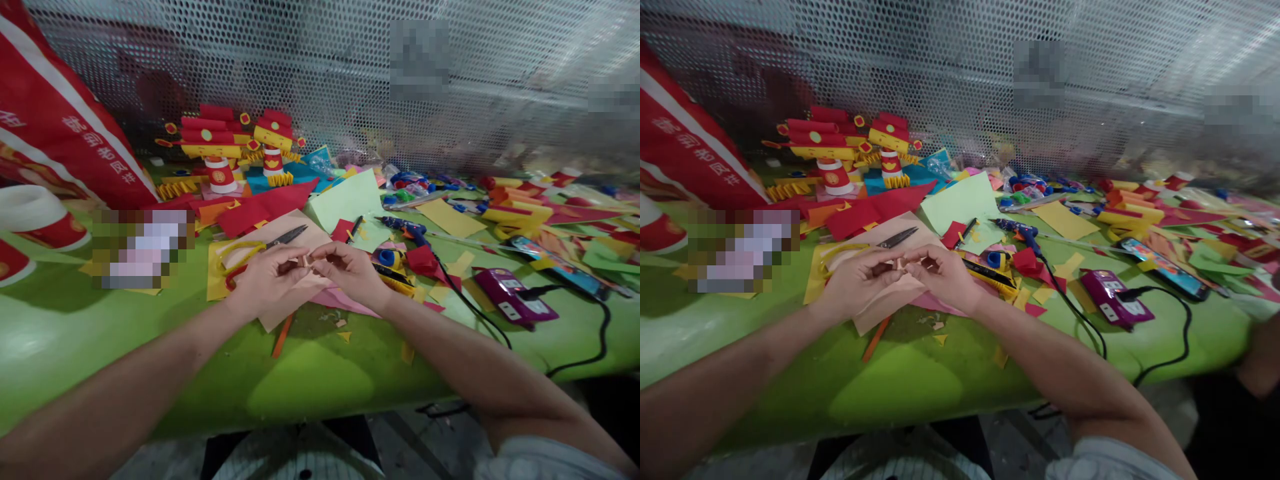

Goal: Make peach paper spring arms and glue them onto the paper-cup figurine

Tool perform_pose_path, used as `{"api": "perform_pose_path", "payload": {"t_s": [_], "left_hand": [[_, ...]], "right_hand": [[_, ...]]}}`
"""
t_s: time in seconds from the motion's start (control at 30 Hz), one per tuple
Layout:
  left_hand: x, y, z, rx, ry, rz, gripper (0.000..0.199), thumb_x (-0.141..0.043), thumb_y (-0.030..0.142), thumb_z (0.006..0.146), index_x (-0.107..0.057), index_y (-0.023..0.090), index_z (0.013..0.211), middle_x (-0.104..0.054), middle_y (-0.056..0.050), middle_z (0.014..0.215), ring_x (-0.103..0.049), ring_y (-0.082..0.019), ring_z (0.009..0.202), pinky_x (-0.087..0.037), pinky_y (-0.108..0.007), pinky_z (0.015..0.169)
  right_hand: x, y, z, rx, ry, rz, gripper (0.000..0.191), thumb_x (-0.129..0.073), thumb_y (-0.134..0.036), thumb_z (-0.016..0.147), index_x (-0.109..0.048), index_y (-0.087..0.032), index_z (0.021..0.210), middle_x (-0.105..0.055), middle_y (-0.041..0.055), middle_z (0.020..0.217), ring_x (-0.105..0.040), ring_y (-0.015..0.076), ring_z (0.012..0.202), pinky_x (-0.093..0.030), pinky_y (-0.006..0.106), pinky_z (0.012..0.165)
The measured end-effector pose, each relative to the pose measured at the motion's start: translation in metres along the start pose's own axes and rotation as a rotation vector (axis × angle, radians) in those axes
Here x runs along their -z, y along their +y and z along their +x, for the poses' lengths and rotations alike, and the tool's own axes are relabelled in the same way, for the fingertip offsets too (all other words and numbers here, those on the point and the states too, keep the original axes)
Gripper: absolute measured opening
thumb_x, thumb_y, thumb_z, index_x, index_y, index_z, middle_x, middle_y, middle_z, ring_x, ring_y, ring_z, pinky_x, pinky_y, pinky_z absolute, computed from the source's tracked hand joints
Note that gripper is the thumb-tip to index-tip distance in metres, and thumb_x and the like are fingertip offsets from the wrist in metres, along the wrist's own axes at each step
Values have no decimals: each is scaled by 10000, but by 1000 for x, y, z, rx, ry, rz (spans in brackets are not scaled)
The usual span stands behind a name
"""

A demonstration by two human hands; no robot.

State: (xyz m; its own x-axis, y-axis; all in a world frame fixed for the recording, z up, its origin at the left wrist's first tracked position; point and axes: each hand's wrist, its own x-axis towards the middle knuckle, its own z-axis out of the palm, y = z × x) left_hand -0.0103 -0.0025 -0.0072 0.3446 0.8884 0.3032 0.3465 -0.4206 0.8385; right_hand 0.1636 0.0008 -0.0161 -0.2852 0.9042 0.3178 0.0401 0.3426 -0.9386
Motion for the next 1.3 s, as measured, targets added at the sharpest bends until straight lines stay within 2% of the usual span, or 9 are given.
{"api": "perform_pose_path", "payload": {"t_s": [0.13, 0.27, 0.5, 0.67, 0.9, 1.1, 1.3], "left_hand": [[-1, 2, 0, 26, -13, 39, 238, -584, 273, 753, -666, 216, 969, -670, -45, 921, -625, -183, 838, -507, -306, 731], [-2, 1, 0, 47, -7, -71, 316, -588, 288, 737, -639, 199, 1036, -661, -68, 1000, -631, -188, 869, -516, -319, 748], [-1, 2, 0, 60, 28, -96, 307, -594, 259, 702, -649, 199, 998, -659, -62, 984, -629, -180, 825, -515, -319, 724], [0, 9, 2, 121, 37, -147, 290, -600, 266, 692, -645, 160, 959, -673, -61, 926, -627, -175, 802, -508, -303, 718], [1, 12, 3, 219, 10, -258, 287, -609, 265, 686, -636, 154, 950, -697, -41, 871, -643, -167, 769, -517, -293, 712], [0, 9, 1, 197, -6, -246, 309, -618, 279, 710, -638, 163, 996, -693, -48, 934, -642, -181, 848, -512, -303, 753], [-1, 9, 0, 192, -19, -251, 402, -649, 338, 687, -616, 136, 1033, -688, -87, 967, -646, -206, 858, -518, -318, 738]], "right_hand": [[-2, -1, 2, -10, 16, 5, 326, -644, -501, 698, -599, -189, 780, -653, 17, 754, -609, 115, 698, -504, 278, 670], [0, 0, 2, -33, 9, 17, 306, -644, -481, 707, -609, -190, 795, -655, 24, 789, -600, 114, 701, -503, 280, 665], [1, -3, 2, -65, -9, -20, 237, -704, -271, 645, -597, -195, 842, -640, 0, 783, -536, 84, 578, -460, 237, 534], [-1, -3, 1, -51, -10, -46, 210, -652, -199, 653, -589, -190, 854, -635, 1, 788, -530, 80, 583, -458, 235, 558], [-2, 0, 0, -22, -6, -154, 173, -594, -210, 706, -586, -188, 877, -646, 17, 826, -537, 91, 603, -451, 240, 568], [-3, -5, 0, -4, 5, -265, 102, -596, -235, 726, -591, -191, 817, -654, 20, 791, -542, 96, 580, -446, 236, 531], [-3, -4, -1, 36, 40, -388, 164, -610, -316, 752, -612, -182, 846, -665, 37, 816, -550, 102, 579, -444, 240, 520]]}}
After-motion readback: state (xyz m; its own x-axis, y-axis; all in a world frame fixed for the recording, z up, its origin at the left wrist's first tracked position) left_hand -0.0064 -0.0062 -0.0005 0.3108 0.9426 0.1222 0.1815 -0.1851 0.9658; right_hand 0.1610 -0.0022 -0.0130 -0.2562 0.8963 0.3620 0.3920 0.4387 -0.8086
